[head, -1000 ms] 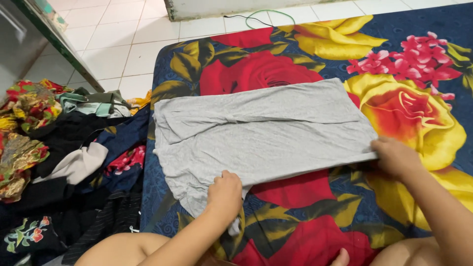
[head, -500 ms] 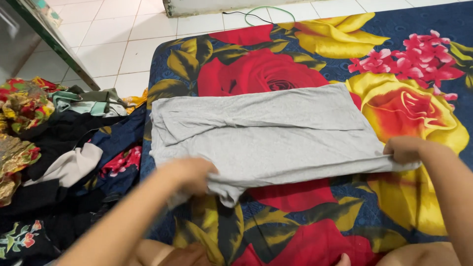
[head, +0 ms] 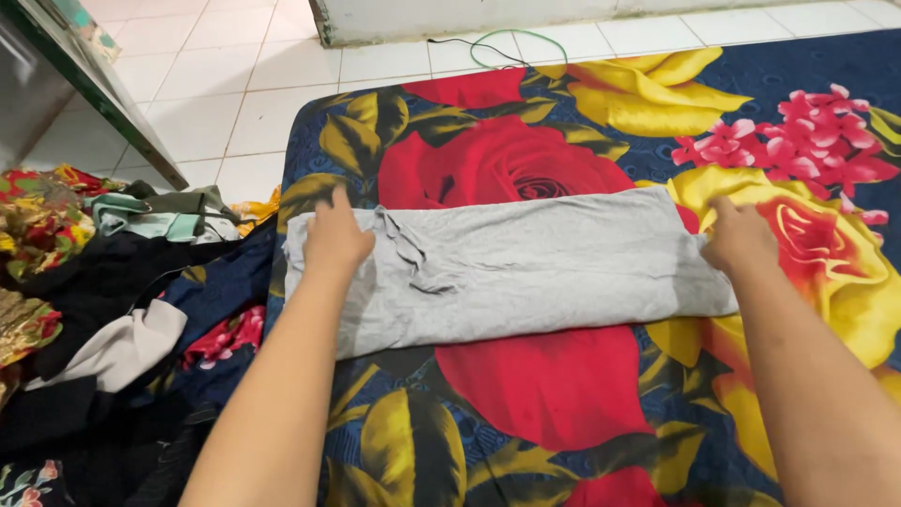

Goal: Folding a grey t-shirt, a colorful patterned cloth, and a pair of black pants on a bed.

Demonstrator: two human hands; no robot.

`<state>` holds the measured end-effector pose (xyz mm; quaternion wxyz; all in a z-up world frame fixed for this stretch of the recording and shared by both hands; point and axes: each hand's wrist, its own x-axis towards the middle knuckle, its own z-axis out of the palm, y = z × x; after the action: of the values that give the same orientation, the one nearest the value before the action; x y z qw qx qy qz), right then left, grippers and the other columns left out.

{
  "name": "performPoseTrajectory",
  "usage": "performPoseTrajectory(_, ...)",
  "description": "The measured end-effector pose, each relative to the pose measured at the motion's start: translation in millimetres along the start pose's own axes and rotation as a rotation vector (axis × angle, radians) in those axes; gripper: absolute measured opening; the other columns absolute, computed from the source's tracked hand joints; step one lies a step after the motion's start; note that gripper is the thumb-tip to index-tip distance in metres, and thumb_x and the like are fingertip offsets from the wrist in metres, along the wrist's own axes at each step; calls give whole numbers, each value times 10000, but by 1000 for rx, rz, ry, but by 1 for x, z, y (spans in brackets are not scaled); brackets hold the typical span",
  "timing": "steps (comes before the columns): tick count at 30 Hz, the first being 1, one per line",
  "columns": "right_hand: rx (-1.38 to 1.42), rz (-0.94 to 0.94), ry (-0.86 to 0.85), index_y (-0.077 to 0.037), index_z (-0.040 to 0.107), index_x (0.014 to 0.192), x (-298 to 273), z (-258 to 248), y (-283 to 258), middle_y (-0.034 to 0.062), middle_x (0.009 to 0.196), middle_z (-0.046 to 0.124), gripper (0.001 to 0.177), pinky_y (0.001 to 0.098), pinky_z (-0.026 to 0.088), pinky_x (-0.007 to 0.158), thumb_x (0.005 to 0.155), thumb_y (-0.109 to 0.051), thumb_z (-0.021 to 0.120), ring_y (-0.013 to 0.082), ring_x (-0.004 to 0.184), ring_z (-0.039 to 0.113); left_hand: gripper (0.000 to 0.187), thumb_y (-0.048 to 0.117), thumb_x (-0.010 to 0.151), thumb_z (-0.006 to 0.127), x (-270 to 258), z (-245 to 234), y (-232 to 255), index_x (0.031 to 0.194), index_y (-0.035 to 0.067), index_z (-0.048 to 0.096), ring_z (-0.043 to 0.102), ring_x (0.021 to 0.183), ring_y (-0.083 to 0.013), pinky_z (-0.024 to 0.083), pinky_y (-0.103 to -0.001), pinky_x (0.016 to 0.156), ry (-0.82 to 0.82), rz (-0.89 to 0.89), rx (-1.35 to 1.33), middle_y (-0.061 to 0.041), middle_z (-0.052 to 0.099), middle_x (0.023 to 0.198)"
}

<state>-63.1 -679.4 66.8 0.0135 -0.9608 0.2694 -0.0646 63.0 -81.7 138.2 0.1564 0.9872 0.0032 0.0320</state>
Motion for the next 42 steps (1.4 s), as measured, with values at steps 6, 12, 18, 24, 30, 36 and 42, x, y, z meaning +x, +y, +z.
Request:
performPoseTrajectory(6, 28, 432, -548, 73, 676, 1352, 23, 79, 78, 296, 1309, 687, 986, 532, 559, 936, 800, -740, 749, 450, 1104, 723, 1395, 733, 630, 913, -10, 28, -73, 1572, 26, 167, 432, 1407, -433, 389, -536, 1134, -395, -414, 183, -309, 380, 1545)
performPoseTrajectory(12, 209, 421, -527, 145, 723, 1270, 32, 137, 116, 299, 1158, 747, 987, 542, 577, 811, 744, -685, 810, 433, 990, 723, 1577, 520, 615, 990, -25, 46, -117, 1598, -36, -111, 718, 1051, -326, 640, -486, 870, -668, -541, -106, -252, 630, 1304)
performPoseTrajectory(18, 473, 424, -540, 87, 691, 1191, 10, 113, 120, 220, 898, 697, 764, 502, 497, 636, 766, -523, 865, 335, 738, 623, 611, 430, 660, 954, -3, 91, -168, 1010, -47, 807, 593, 596, -197, 519, -355, 543, -833, -237, 49, -100, 723, 793)
performPoseTrajectory(24, 107, 239, -526, 54, 781, 1034, 9, 80, 136, 192, 838, 736, 602, 464, 592, 700, 786, -481, 899, 362, 768, 768, 445, 449, 725, 901, -28, 37, -135, 930, 84, 753, 713, 860, -263, 570, -419, 782, -1006, -222, 313, -145, 747, 1004)
performPoseTrajectory(30, 268, -377, 152, -142, 721, 1121, -96, -1, -25, 109, 1122, 709, 339, 442, 537, 962, 814, -271, 785, 300, 1099, 672, 452, 394, 739, 849, -105, 32, -16, 1016, 50, 753, 669, 1096, -394, 551, -515, 919, -151, 239, 199, -209, 710, 1132)
performPoseTrajectory(36, 278, -685, 38, -202, 715, 1069, -164, 6, -136, 71, 1141, 676, 281, 442, 499, 952, 789, -214, 728, 298, 1124, 620, 290, 293, 810, 733, -104, 121, 18, 1014, 107, 820, 727, 995, -356, 566, -455, 903, -351, 119, -256, -196, 757, 1034)
performPoseTrajectory(42, 386, -747, 221, -202, 672, 1242, -182, 21, -141, 74, 1285, 627, 415, 481, 462, 1009, 830, -149, 660, 319, 1208, 568, 390, 61, 839, 577, -130, 138, 18, 1182, 127, 750, 669, 1170, -324, 525, -411, 1025, -38, 380, -390, -129, 725, 1212)
